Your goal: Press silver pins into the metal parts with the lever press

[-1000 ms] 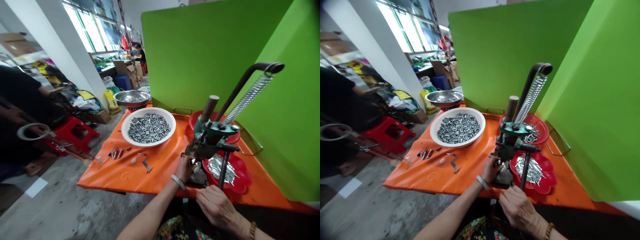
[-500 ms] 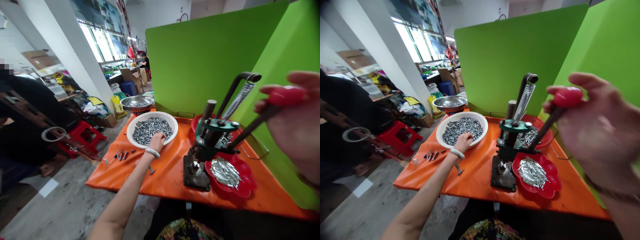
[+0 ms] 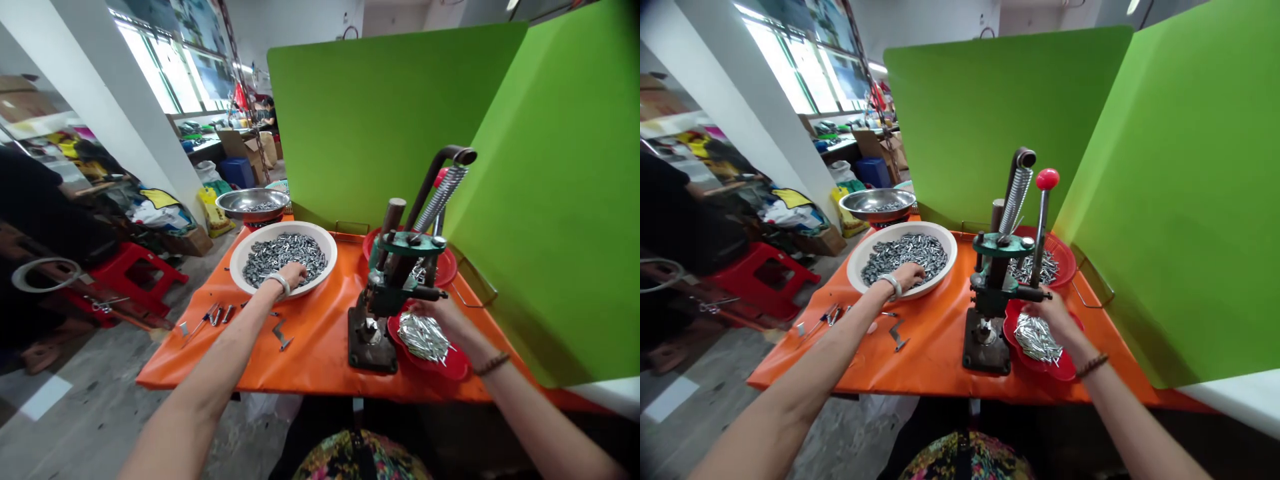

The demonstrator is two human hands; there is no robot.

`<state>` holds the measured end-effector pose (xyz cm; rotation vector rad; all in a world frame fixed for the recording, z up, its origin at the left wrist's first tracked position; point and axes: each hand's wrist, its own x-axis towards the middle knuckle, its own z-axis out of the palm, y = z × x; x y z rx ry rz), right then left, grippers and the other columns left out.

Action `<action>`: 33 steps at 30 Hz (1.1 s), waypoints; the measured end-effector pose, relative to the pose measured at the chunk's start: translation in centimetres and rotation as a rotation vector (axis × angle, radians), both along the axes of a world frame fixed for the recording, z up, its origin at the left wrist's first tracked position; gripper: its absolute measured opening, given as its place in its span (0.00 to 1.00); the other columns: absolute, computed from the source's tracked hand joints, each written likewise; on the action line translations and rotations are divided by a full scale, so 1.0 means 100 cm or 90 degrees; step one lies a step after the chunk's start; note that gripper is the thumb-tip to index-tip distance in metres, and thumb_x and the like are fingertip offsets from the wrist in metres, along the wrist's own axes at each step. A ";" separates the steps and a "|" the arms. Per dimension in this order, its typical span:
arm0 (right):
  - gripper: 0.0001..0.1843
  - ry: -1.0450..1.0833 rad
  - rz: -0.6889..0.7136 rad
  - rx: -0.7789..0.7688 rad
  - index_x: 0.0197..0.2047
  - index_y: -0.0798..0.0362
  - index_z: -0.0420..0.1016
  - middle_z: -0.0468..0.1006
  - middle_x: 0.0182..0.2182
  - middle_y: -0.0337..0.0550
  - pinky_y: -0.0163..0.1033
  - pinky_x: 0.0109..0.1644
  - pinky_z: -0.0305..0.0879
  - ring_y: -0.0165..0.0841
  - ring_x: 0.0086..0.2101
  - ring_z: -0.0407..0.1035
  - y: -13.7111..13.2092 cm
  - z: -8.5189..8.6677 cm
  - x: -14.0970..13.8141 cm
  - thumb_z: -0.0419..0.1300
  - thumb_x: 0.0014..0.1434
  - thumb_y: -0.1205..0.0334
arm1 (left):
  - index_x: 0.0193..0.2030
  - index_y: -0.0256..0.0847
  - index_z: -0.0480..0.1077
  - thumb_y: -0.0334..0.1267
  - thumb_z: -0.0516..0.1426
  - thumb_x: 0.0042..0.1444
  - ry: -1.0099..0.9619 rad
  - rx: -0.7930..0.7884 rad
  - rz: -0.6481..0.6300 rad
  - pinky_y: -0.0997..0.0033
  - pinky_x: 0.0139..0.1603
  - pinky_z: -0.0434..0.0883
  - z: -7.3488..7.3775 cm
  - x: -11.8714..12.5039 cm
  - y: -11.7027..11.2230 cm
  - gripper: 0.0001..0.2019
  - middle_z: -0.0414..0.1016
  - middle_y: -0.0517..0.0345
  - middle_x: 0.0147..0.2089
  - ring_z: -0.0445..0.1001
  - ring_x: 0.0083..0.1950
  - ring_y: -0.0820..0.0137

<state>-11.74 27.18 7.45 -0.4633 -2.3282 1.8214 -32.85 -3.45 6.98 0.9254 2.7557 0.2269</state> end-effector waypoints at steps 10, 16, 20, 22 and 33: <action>0.14 -0.071 0.099 0.033 0.27 0.58 0.70 0.71 0.24 0.41 0.29 0.25 0.57 0.25 0.22 0.63 -0.085 -0.052 0.005 0.58 0.45 0.54 | 0.33 0.38 0.73 0.30 0.52 0.45 0.031 0.015 0.063 0.74 0.45 0.66 -0.001 0.010 0.005 0.10 0.75 0.53 0.37 0.71 0.41 0.69; 0.13 -0.059 0.099 0.022 0.23 0.59 0.68 0.68 0.18 0.38 0.29 0.20 0.53 0.24 0.17 0.59 -0.042 -0.024 0.001 0.61 0.42 0.56 | 0.39 0.38 0.71 0.32 0.49 0.48 0.069 0.105 0.163 0.72 0.48 0.65 0.017 0.020 -0.001 0.13 0.74 0.53 0.38 0.70 0.42 0.71; 0.17 0.070 -0.122 0.059 0.38 0.57 0.67 0.72 0.29 0.42 0.31 0.29 0.61 0.27 0.27 0.65 0.000 -0.002 -0.015 0.56 0.47 0.55 | 0.41 0.37 0.68 0.37 0.52 0.47 -0.125 0.410 0.237 0.73 0.38 0.68 0.032 0.051 -0.001 0.14 0.72 0.58 0.27 0.70 0.30 0.76; 0.21 0.115 -0.169 0.076 0.43 0.55 0.66 0.72 0.36 0.44 0.32 0.33 0.63 0.30 0.33 0.66 0.008 0.001 -0.015 0.57 0.46 0.56 | 0.40 0.35 0.67 0.40 0.55 0.45 -0.305 0.583 0.234 0.74 0.36 0.69 0.032 0.076 0.004 0.15 0.70 0.60 0.26 0.69 0.28 0.77; 0.16 0.004 0.073 -0.241 0.36 0.56 0.66 0.70 0.27 0.39 0.30 0.25 0.58 0.24 0.22 0.63 -0.091 -0.013 0.042 0.60 0.48 0.54 | 0.33 0.37 0.62 0.37 0.61 0.43 -0.973 0.878 0.203 0.79 0.34 0.67 -0.011 0.180 0.050 0.13 0.64 0.64 0.27 0.66 0.28 0.83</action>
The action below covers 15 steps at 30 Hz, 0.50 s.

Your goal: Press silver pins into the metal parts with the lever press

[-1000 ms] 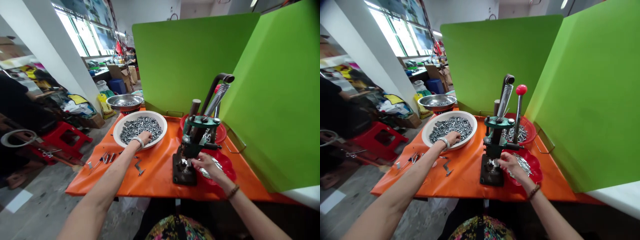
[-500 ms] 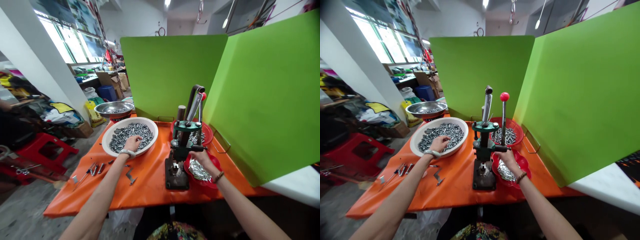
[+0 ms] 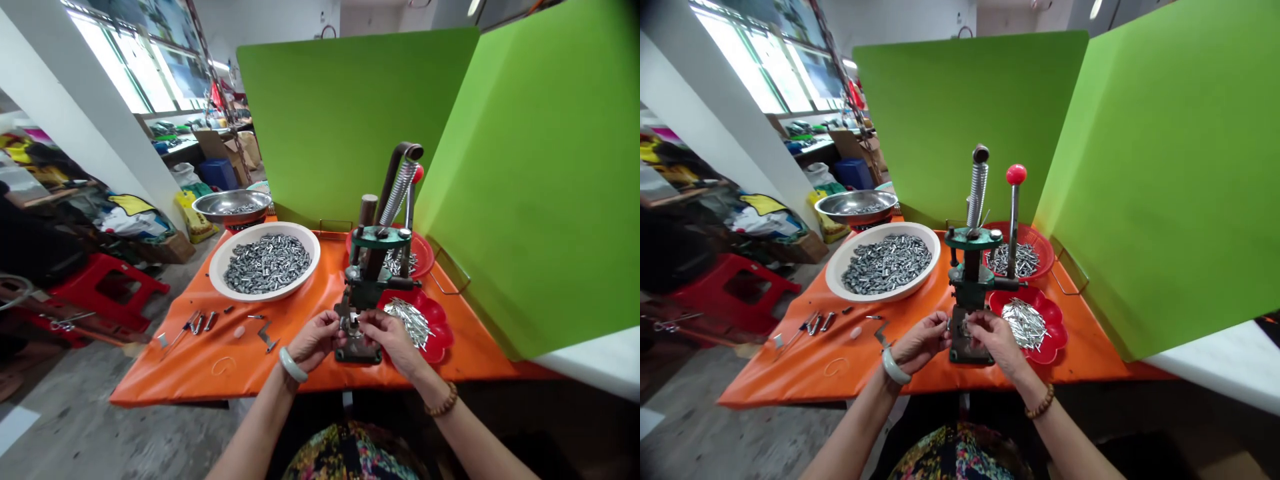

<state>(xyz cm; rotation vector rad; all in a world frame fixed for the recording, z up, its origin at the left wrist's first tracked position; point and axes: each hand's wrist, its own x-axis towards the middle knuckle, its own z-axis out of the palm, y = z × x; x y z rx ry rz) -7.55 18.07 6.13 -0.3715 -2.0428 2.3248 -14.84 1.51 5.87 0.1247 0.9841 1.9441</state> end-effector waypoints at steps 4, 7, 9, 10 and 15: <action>0.20 0.016 0.001 -0.022 0.40 0.57 0.69 0.70 0.28 0.40 0.29 0.24 0.59 0.23 0.22 0.63 -0.011 0.005 0.002 0.63 0.46 0.54 | 0.32 0.36 0.62 0.37 0.60 0.44 -0.035 0.017 -0.025 0.81 0.34 0.67 -0.008 0.007 0.008 0.12 0.63 0.64 0.27 0.66 0.29 0.83; 0.19 0.027 0.011 -0.033 0.39 0.56 0.70 0.70 0.30 0.40 0.29 0.27 0.61 0.25 0.26 0.65 -0.011 0.005 0.003 0.63 0.45 0.55 | 0.32 0.36 0.62 0.37 0.60 0.45 -0.038 0.018 -0.036 0.81 0.34 0.67 -0.009 0.011 0.012 0.11 0.64 0.63 0.27 0.66 0.29 0.83; 0.17 0.033 0.019 -0.025 0.37 0.56 0.69 0.70 0.30 0.40 0.29 0.27 0.62 0.26 0.27 0.66 -0.010 0.003 0.003 0.63 0.45 0.55 | 0.32 0.36 0.61 0.36 0.60 0.45 -0.034 0.014 -0.039 0.80 0.35 0.67 -0.011 0.014 0.015 0.11 0.64 0.63 0.27 0.67 0.29 0.82; 0.16 0.036 0.024 -0.012 0.36 0.56 0.69 0.69 0.30 0.40 0.29 0.28 0.62 0.25 0.27 0.65 -0.008 0.001 0.003 0.62 0.46 0.55 | 0.32 0.36 0.61 0.37 0.60 0.44 -0.029 0.008 -0.040 0.79 0.36 0.67 -0.013 0.015 0.016 0.12 0.64 0.63 0.28 0.67 0.30 0.82; 0.12 0.032 0.017 0.160 0.34 0.55 0.67 0.68 0.28 0.38 0.30 0.27 0.60 0.23 0.23 0.61 0.003 -0.022 -0.003 0.58 0.49 0.56 | 0.31 0.37 0.60 0.41 0.61 0.40 0.133 -0.160 0.057 0.76 0.30 0.66 -0.033 0.011 0.023 0.16 0.64 0.64 0.27 0.66 0.25 0.80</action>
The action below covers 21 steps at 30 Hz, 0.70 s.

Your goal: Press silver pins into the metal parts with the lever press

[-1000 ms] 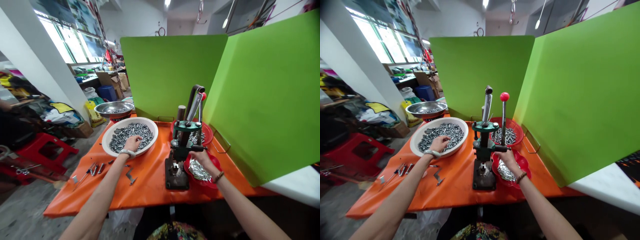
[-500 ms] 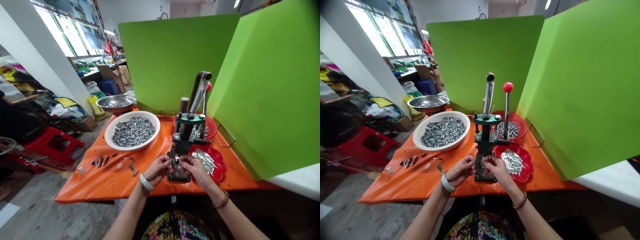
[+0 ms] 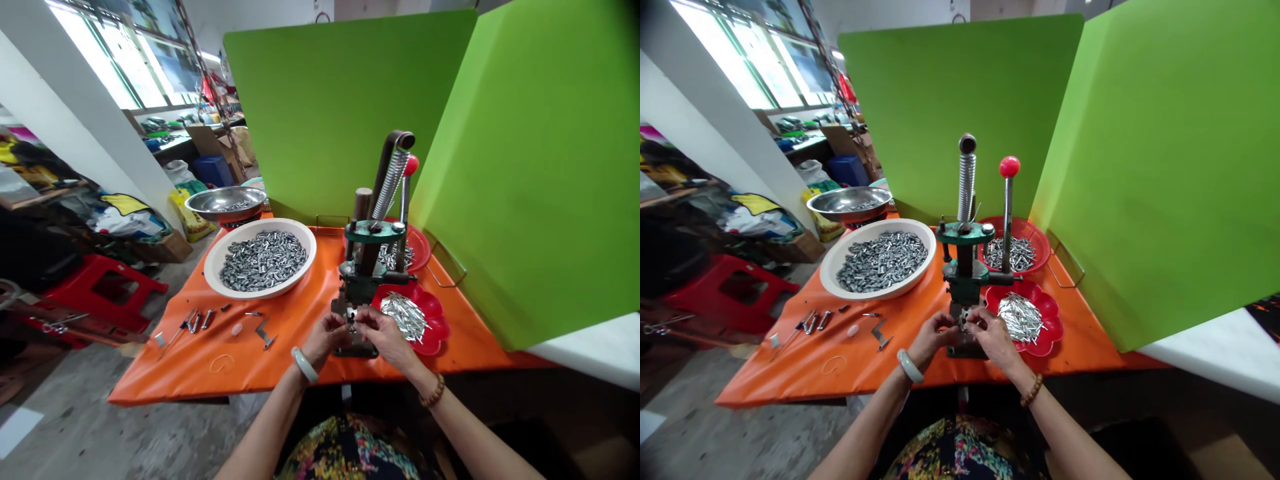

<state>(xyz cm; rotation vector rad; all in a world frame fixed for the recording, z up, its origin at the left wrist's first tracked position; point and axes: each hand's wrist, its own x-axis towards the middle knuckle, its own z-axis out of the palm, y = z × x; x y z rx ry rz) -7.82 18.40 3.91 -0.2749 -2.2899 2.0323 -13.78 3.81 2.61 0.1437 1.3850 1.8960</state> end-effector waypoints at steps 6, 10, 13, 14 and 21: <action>0.07 0.034 -0.094 0.234 0.31 0.54 0.68 0.69 0.26 0.39 0.34 0.31 0.60 0.28 0.26 0.62 0.008 -0.025 -0.015 0.54 0.51 0.59 | 0.41 0.40 0.65 0.36 0.62 0.37 0.352 -0.290 0.084 0.80 0.28 0.61 -0.024 -0.015 0.011 0.21 0.67 0.62 0.32 0.62 0.25 0.82; 0.05 0.077 -0.110 0.348 0.28 0.55 0.67 0.69 0.28 0.43 0.36 0.36 0.60 0.31 0.30 0.63 0.002 -0.031 -0.024 0.53 0.51 0.63 | 0.42 0.42 0.67 0.33 0.60 0.38 0.493 -0.365 0.069 0.75 0.36 0.63 -0.029 -0.022 0.025 0.20 0.68 0.59 0.35 0.64 0.31 0.77; 0.05 0.070 -0.108 0.371 0.28 0.55 0.66 0.69 0.29 0.44 0.36 0.35 0.60 0.31 0.30 0.63 0.000 -0.032 -0.029 0.52 0.52 0.64 | 0.39 0.42 0.68 0.28 0.55 0.42 0.544 -0.380 0.050 0.72 0.41 0.64 -0.031 -0.025 0.032 0.15 0.69 0.56 0.35 0.66 0.37 0.73; 0.05 0.063 -0.104 0.373 0.27 0.55 0.66 0.69 0.28 0.43 0.35 0.34 0.60 0.30 0.29 0.63 0.002 -0.031 -0.029 0.53 0.51 0.63 | 0.38 0.42 0.68 0.28 0.54 0.43 0.548 -0.379 0.044 0.71 0.42 0.64 -0.031 -0.026 0.033 0.14 0.69 0.56 0.35 0.66 0.38 0.72; 0.07 -0.002 -0.022 0.577 0.32 0.55 0.68 0.69 0.30 0.41 0.32 0.37 0.57 0.28 0.32 0.63 0.064 -0.019 -0.024 0.50 0.55 0.65 | 0.39 0.43 0.67 0.34 0.55 0.46 0.574 -0.342 0.031 0.70 0.44 0.64 -0.034 -0.023 0.031 0.11 0.68 0.56 0.37 0.67 0.40 0.70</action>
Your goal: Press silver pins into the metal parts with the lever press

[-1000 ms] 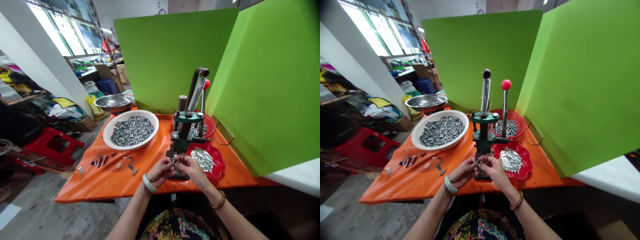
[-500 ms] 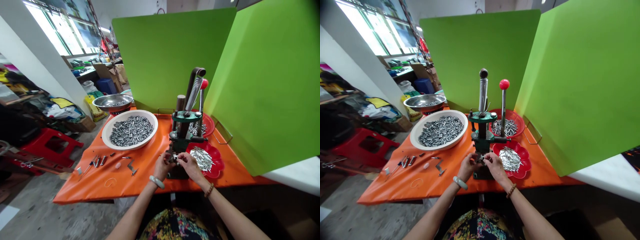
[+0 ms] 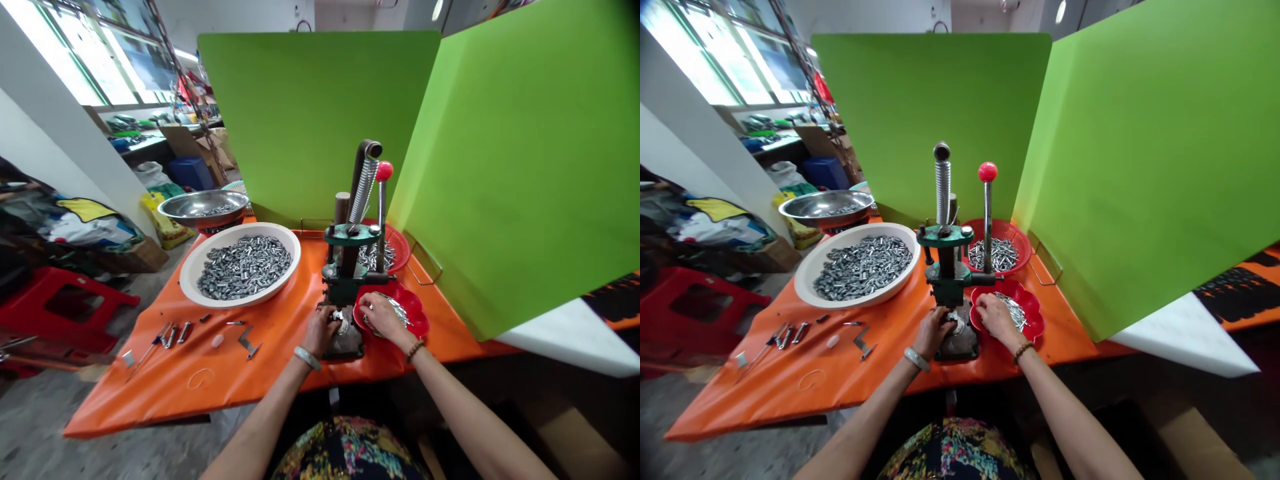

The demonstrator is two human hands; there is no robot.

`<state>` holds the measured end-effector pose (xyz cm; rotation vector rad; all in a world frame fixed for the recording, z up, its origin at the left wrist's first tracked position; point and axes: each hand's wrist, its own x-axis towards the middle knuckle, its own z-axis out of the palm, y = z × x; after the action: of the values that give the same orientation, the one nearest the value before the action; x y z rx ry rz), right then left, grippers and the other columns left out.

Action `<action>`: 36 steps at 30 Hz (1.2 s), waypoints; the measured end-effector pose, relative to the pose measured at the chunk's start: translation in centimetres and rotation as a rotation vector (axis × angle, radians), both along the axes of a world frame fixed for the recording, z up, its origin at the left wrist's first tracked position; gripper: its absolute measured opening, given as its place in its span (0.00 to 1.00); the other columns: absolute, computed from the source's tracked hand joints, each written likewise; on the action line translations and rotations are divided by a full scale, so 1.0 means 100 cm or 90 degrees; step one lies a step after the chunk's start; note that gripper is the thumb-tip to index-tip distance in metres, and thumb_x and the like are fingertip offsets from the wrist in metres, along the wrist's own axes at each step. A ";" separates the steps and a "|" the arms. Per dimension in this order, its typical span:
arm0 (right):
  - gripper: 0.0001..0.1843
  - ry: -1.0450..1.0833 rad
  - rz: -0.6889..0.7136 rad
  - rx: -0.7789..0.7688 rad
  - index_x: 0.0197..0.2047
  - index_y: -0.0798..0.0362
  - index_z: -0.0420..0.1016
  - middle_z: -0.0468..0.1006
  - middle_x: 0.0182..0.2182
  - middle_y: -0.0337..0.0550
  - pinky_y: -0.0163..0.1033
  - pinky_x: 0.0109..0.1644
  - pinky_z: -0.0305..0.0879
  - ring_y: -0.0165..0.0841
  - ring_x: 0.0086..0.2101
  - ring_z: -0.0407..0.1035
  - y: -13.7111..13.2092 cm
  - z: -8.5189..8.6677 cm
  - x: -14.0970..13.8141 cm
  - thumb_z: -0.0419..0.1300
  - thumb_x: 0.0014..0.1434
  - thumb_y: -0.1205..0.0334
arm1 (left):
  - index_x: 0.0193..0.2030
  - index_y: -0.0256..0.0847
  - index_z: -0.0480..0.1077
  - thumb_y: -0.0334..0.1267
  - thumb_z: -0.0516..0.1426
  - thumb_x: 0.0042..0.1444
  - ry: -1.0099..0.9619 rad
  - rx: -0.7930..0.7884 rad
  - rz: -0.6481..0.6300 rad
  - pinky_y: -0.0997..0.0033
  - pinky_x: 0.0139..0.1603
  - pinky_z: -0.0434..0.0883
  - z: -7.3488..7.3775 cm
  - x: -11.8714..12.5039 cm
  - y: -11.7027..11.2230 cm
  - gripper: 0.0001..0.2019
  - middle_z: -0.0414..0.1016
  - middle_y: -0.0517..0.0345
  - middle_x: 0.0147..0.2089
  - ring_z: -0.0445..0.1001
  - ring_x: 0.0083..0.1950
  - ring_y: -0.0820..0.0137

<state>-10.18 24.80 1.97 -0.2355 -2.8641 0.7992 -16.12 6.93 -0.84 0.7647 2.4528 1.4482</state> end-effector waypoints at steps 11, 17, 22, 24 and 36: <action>0.08 -0.026 -0.009 0.052 0.27 0.57 0.67 0.68 0.30 0.45 0.32 0.37 0.55 0.28 0.31 0.62 0.026 -0.013 0.002 0.49 0.55 0.68 | 0.40 0.41 0.66 0.34 0.55 0.46 0.008 -0.033 -0.001 0.71 0.42 0.64 0.001 -0.002 0.000 0.12 0.68 0.56 0.36 0.67 0.39 0.71; 0.10 0.038 -0.081 -0.139 0.34 0.55 0.62 0.70 0.26 0.42 0.33 0.32 0.61 0.28 0.26 0.65 0.014 -0.004 0.003 0.44 0.58 0.59 | 0.39 0.41 0.66 0.34 0.56 0.46 0.031 -0.023 0.002 0.71 0.43 0.65 -0.004 -0.002 0.001 0.12 0.68 0.56 0.36 0.67 0.39 0.72; 0.16 0.031 -0.051 -0.688 0.35 0.56 0.63 0.70 0.23 0.39 0.32 0.28 0.65 0.26 0.22 0.66 -0.022 0.009 0.001 0.57 0.49 0.53 | 0.41 0.40 0.66 0.30 0.56 0.45 0.056 -0.027 0.013 0.73 0.41 0.66 -0.006 -0.001 0.002 0.13 0.69 0.57 0.36 0.68 0.38 0.73; 0.17 0.021 -0.042 -0.739 0.33 0.57 0.64 0.71 0.23 0.40 0.30 0.27 0.64 0.26 0.23 0.67 -0.033 0.013 -0.001 0.60 0.46 0.53 | 0.40 0.40 0.66 0.30 0.57 0.44 0.063 -0.033 0.014 0.74 0.41 0.66 -0.004 -0.001 0.003 0.14 0.69 0.57 0.36 0.68 0.39 0.73; 0.07 0.051 -0.073 -0.492 0.26 0.56 0.64 0.68 0.16 0.36 0.29 0.18 0.57 0.26 0.16 0.62 -0.049 0.006 -0.015 0.54 0.47 0.60 | 0.38 0.39 0.67 0.28 0.57 0.44 0.083 -0.036 0.023 0.74 0.40 0.67 -0.003 -0.002 0.004 0.12 0.70 0.57 0.35 0.68 0.38 0.73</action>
<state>-11.66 19.91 2.57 -0.4321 -2.3005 1.7941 -16.28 7.30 -1.17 0.8320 2.6043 1.3746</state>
